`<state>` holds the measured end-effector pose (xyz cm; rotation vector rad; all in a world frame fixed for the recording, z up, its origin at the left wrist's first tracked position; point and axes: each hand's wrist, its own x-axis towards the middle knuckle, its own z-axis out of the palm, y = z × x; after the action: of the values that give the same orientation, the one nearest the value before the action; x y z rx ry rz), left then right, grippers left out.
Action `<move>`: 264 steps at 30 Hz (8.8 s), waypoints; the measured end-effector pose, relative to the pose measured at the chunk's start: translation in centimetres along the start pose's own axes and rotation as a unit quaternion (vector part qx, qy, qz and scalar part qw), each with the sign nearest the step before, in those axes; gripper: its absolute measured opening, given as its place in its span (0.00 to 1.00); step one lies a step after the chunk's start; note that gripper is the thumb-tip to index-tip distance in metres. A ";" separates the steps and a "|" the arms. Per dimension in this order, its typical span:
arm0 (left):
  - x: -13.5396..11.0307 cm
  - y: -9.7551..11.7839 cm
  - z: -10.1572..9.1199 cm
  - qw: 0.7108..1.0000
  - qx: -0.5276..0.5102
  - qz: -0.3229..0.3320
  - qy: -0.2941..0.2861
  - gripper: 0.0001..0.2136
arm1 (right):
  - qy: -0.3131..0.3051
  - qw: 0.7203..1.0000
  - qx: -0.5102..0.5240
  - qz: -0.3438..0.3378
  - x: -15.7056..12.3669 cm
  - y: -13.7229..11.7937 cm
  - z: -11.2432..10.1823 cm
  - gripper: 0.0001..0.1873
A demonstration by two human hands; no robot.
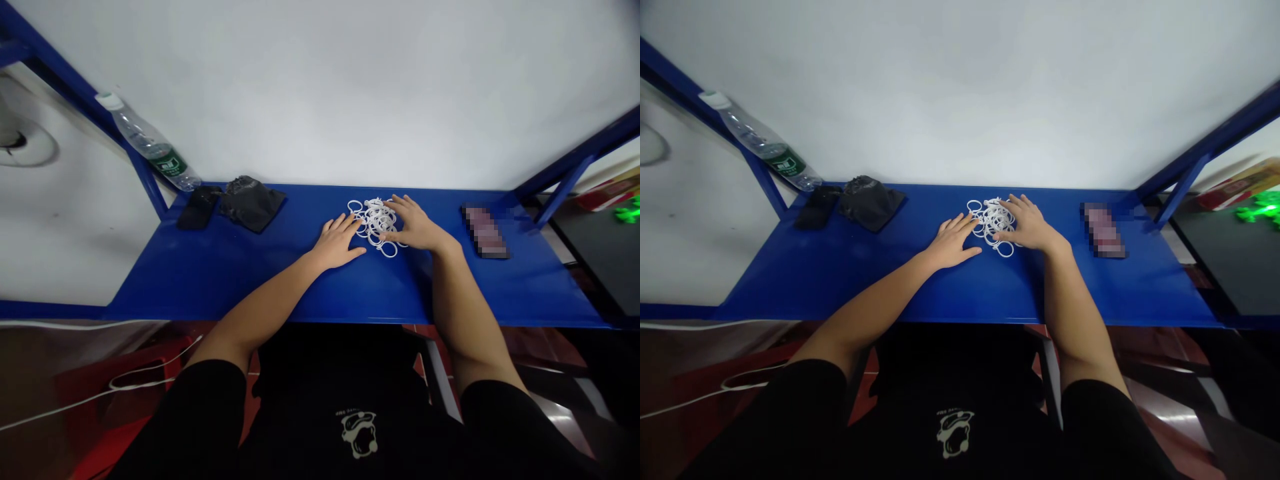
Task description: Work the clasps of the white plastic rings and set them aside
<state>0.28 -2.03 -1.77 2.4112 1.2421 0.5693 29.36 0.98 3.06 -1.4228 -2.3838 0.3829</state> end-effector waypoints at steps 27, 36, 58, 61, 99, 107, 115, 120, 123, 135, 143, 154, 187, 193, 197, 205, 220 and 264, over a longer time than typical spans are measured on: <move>0.1 1.7 -2.1 0.993 0.064 -0.091 -0.048 0.44 | -0.016 0.999 -0.037 -0.014 1.2 -0.3 2.7 0.68; 0.1 1.7 -2.1 0.980 0.101 -0.168 -0.035 0.48 | -0.041 0.996 -0.072 0.028 0.4 1.1 1.7 0.64; -0.3 1.5 -1.5 0.987 0.083 -0.135 -0.011 0.41 | 0.101 0.994 -0.010 -0.050 1.2 -3.0 1.4 0.18; -0.3 1.6 -1.4 0.989 0.078 -0.127 0.010 0.41 | 0.117 0.991 0.003 -0.063 1.3 -3.3 1.3 0.18; -0.2 1.1 -1.0 0.965 -0.088 0.054 0.242 0.10 | 0.101 0.986 0.062 -0.117 0.4 -7.2 2.1 0.12; -0.2 0.9 -1.7 0.955 -0.068 0.065 0.282 0.09 | 0.141 0.967 0.136 -0.164 0.3 -8.4 1.4 0.14; -0.2 1.2 -2.9 0.945 -0.047 0.115 0.302 0.08 | 0.129 0.963 0.174 -0.158 0.6 -8.3 1.9 0.13; -0.2 0.3 -3.1 0.964 -0.070 0.133 0.220 0.07 | 0.157 0.984 0.073 -0.048 1.0 -5.5 1.2 0.16; -0.4 0.3 -2.8 0.974 -0.086 0.169 0.126 0.05 | 0.143 0.988 0.044 -0.026 1.2 -4.3 0.8 0.16; -0.6 0.9 -3.2 0.990 -0.023 0.131 -0.045 0.11 | 0.030 0.999 -0.025 -0.037 1.3 -5.0 2.4 0.14; -0.1 0.4 -2.2 0.994 -0.060 0.006 0.087 0.10 | 0.045 0.996 0.014 -0.071 1.5 -4.7 2.3 0.10; 0.3 -0.1 -1.7 0.946 -0.134 0.112 0.272 0.09 | 0.074 0.974 0.138 -0.164 0.5 -7.4 1.8 0.12; -0.7 2.1 -1.8 0.982 -0.072 0.172 -0.011 0.07 | 0.029 0.998 0.019 0.057 0.1 -2.6 -1.9 0.09; -0.7 2.1 -2.1 0.986 -0.060 0.157 -0.020 0.04 | -0.068 0.997 0.034 0.021 0.4 -2.6 -0.7 0.09; -0.9 2.4 -1.9 0.985 -0.056 0.163 -0.033 0.11 | -0.103 0.994 0.024 0.009 0.7 -3.4 0.5 0.09; -1.0 2.3 -1.8 0.982 -0.036 0.183 -0.041 0.09 | -0.107 0.993 0.040 -0.033 0.7 -4.6 1.1 0.09; -0.4 1.1 -1.9 0.988 -0.004 0.115 0.101 0.13 | -0.033 0.973 0.220 -0.063 0.1 -7.6 0.2 0.10; -0.4 1.8 -2.0 0.992 -0.035 0.102 0.063 0.12 | 0.028 0.990 0.138 -0.015 0.0 -4.3 -1.7 0.13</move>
<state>0.31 -3.04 0.79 2.4922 1.0098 0.8230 26.63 -0.91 6.33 -1.2550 -2.2028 0.6292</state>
